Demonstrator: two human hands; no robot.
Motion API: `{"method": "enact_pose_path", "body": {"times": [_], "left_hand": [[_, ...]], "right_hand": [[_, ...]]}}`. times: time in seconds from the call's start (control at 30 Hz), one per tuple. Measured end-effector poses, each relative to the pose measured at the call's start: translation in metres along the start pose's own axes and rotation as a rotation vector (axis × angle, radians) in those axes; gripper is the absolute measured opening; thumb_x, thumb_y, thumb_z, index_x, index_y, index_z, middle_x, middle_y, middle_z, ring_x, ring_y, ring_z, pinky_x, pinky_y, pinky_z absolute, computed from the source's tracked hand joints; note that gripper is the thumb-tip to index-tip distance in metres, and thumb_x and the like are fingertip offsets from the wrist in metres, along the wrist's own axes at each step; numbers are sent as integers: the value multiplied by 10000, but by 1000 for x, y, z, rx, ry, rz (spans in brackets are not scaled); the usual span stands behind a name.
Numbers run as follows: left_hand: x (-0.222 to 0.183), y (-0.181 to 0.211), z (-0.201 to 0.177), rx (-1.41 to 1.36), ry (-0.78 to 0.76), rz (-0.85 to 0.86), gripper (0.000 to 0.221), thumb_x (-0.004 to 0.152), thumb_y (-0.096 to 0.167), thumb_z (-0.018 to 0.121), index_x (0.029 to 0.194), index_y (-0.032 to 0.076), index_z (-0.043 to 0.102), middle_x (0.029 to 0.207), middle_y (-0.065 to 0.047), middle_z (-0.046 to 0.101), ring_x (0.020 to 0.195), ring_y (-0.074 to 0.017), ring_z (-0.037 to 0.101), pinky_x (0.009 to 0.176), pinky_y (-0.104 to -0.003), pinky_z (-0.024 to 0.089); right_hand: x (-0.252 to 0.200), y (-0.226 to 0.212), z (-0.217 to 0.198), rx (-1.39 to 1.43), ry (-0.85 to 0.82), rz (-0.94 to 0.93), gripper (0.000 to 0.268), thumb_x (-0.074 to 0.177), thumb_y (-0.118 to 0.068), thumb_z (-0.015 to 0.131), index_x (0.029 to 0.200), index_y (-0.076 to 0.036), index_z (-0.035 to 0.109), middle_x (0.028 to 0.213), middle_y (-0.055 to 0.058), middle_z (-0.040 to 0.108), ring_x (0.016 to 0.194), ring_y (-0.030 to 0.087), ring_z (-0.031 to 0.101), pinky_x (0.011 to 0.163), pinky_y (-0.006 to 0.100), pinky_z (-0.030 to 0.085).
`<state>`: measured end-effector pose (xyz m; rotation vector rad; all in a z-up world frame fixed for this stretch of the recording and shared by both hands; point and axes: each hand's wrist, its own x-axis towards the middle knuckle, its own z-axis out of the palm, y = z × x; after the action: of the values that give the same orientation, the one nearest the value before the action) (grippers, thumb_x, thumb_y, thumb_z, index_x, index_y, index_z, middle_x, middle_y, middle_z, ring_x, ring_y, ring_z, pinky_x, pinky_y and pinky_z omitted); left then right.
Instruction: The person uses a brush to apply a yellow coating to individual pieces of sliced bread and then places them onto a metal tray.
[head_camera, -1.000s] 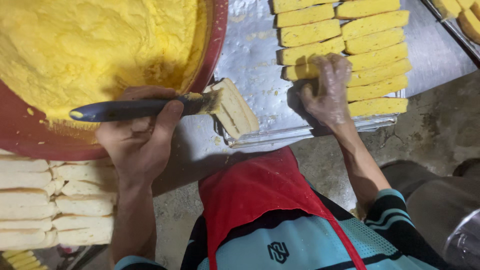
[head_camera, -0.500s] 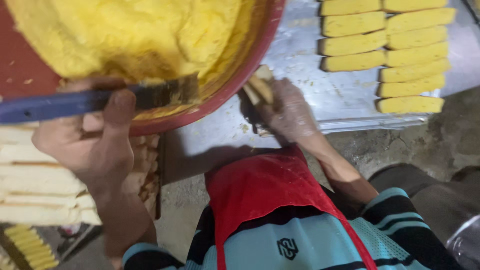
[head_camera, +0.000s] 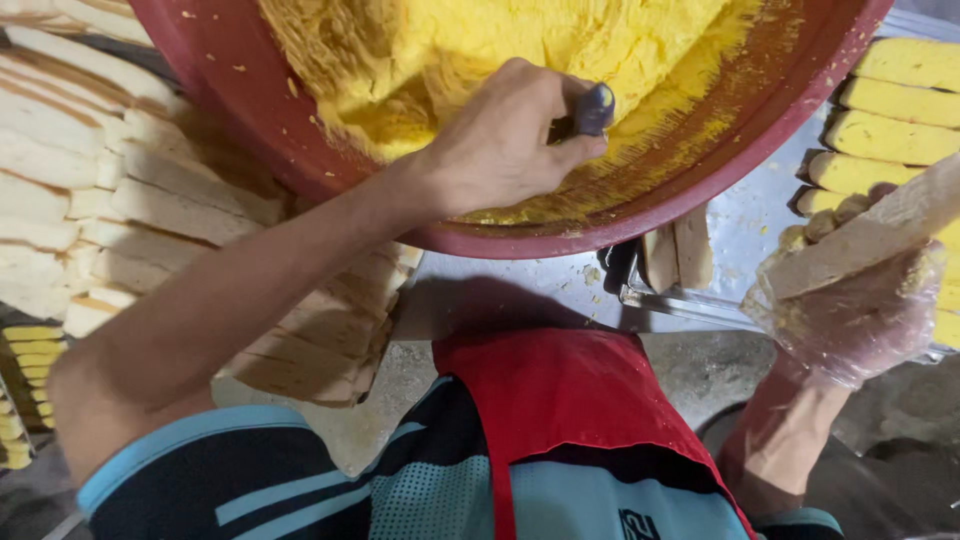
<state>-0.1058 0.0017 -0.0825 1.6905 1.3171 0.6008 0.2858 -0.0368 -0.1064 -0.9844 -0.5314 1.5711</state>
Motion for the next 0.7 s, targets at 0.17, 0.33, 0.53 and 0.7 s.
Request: {"method": "enact_pose_path", "body": {"times": [0.17, 0.33, 0.53, 0.7], "left_hand": [[18, -8, 14, -106, -141, -344, 190, 970, 220, 666, 1014, 44, 722, 871, -104, 761, 666, -214, 748, 587, -364, 622], [0, -3, -35, -773, 135, -191, 173, 1000, 154, 689, 1085, 3, 696, 996, -103, 756, 892, -178, 797, 779, -345, 696], [-17, 74, -25, -747, 294, 231, 212, 1042, 139, 753, 1173, -8, 673, 1110, -90, 724, 1026, -162, 741, 916, -329, 673], [11, 111, 23, -414, 389, 622, 137, 1124, 153, 694, 1223, 59, 681, 1136, -70, 729, 1014, -129, 746, 919, -239, 653]], "right_hand": [[9, 5, 22, 17, -56, -32, 549, 1094, -370, 581, 1509, -30, 461, 1114, 139, 591, 941, 263, 587, 796, 373, 513], [5, 1, 58, -125, -67, -42, 612, 1057, -419, 614, 1404, 73, 501, 1070, 160, 593, 872, 263, 598, 797, 397, 566], [17, -1, 97, -42, -259, 109, 636, 1027, -427, 622, 1454, 34, 524, 1113, 179, 647, 888, 264, 670, 750, 374, 586], [39, 10, 104, 46, -351, 51, 510, 1092, -312, 605, 1441, 43, 494, 1211, 176, 635, 1008, 255, 678, 895, 394, 607]]}}
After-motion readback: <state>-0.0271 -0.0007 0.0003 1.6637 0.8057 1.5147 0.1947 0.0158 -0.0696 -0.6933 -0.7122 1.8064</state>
